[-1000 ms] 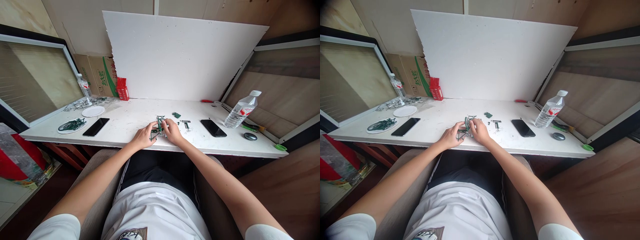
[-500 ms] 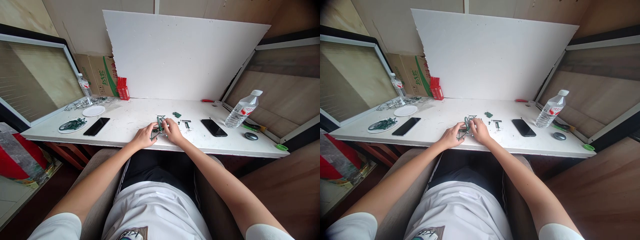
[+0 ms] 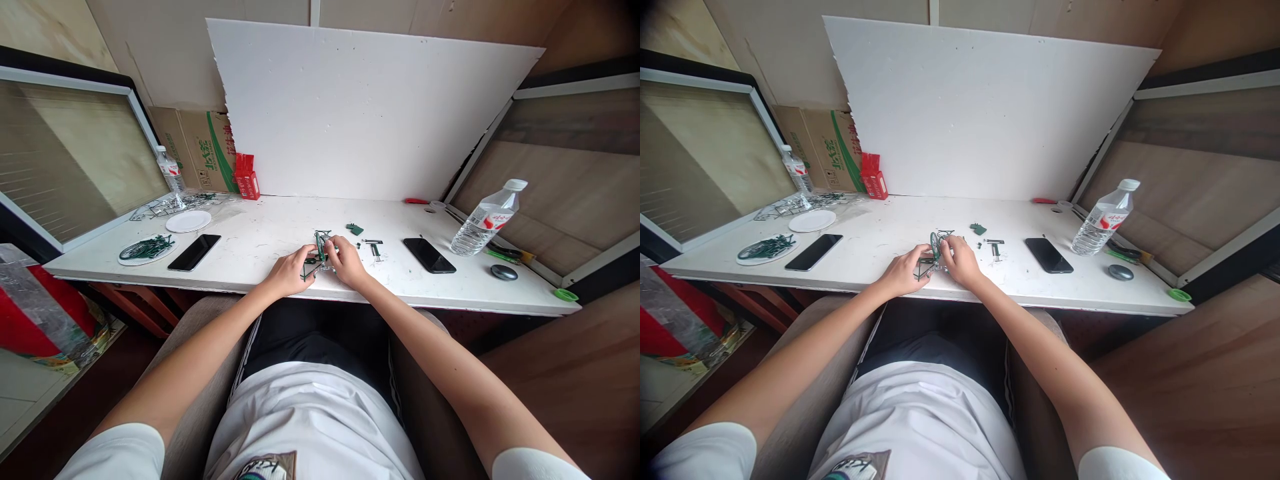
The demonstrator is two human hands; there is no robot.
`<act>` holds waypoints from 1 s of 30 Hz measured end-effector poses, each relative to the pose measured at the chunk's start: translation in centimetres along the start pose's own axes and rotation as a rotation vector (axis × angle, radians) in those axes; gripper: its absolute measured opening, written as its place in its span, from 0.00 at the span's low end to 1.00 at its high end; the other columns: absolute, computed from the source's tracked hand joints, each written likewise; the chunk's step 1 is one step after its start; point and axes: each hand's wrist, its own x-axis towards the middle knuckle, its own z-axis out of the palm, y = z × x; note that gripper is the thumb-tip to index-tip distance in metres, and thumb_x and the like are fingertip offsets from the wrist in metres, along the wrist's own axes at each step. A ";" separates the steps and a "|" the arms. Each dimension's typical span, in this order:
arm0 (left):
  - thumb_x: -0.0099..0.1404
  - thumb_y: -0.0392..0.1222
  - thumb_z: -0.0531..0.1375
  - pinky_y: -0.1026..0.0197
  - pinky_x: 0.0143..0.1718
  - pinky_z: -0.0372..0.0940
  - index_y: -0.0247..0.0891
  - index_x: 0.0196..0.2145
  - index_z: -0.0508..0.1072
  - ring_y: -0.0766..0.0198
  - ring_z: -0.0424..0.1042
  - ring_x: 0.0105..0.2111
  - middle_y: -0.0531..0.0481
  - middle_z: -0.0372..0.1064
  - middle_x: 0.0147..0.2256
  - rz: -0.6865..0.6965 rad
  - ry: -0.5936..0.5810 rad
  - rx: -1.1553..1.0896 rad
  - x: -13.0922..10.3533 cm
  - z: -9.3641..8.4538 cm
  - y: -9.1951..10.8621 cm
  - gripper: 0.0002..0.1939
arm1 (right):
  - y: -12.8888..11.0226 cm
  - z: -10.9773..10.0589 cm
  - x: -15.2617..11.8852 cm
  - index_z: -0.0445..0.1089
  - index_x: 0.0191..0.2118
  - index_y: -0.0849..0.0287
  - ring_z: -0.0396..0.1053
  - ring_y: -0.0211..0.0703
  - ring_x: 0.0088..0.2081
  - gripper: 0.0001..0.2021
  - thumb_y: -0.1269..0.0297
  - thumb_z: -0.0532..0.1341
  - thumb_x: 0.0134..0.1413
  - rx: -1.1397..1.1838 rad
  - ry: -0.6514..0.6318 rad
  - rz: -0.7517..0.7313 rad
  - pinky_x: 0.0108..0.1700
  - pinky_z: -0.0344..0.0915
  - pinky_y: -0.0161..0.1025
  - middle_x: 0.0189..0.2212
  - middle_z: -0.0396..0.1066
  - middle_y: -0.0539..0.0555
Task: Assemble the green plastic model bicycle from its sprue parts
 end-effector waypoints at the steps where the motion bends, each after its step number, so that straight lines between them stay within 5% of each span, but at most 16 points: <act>1: 0.63 0.37 0.64 0.48 0.53 0.76 0.44 0.65 0.60 0.49 0.80 0.55 0.43 0.76 0.58 -0.001 0.001 -0.001 0.0 0.0 0.0 0.34 | 0.0 0.0 0.0 0.66 0.37 0.53 0.69 0.53 0.40 0.23 0.45 0.45 0.78 -0.002 0.002 0.000 0.44 0.64 0.47 0.36 0.73 0.57; 8: 0.62 0.38 0.65 0.48 0.53 0.76 0.44 0.67 0.59 0.49 0.79 0.56 0.42 0.75 0.59 0.012 -0.005 -0.011 -0.1 0.1 -0.2 0.37 | 0.1 0.0 0.0 0.68 0.38 0.53 0.70 0.52 0.38 0.24 0.42 0.46 0.77 0.029 0.009 0.036 0.39 0.64 0.45 0.36 0.74 0.58; 15: 0.61 0.51 0.69 0.47 0.56 0.74 0.43 0.71 0.55 0.45 0.76 0.59 0.38 0.71 0.62 0.075 -0.036 -0.065 -0.2 -0.5 0.0 0.46 | 0.5 0.0 0.1 0.70 0.38 0.54 0.70 0.48 0.35 0.26 0.38 0.48 0.75 0.115 0.027 0.093 0.37 0.65 0.44 0.34 0.74 0.56; 21: 0.68 0.51 0.65 0.44 0.64 0.68 0.42 0.71 0.57 0.45 0.72 0.63 0.36 0.67 0.66 0.137 -0.034 -0.206 -0.1 -1.1 0.0 0.39 | 0.4 -0.1 0.0 0.70 0.38 0.54 0.72 0.47 0.34 0.26 0.38 0.49 0.74 0.165 0.029 0.106 0.37 0.67 0.43 0.34 0.75 0.55; 30: 0.77 0.56 0.58 0.53 0.53 0.73 0.39 0.59 0.70 0.54 0.80 0.52 0.37 0.73 0.61 -0.174 0.234 -0.641 1.0 -0.3 0.9 0.22 | -1.0 0.4 0.1 0.73 0.40 0.55 0.75 0.50 0.40 0.26 0.37 0.52 0.72 0.286 0.011 0.114 0.38 0.71 0.44 0.40 0.78 0.58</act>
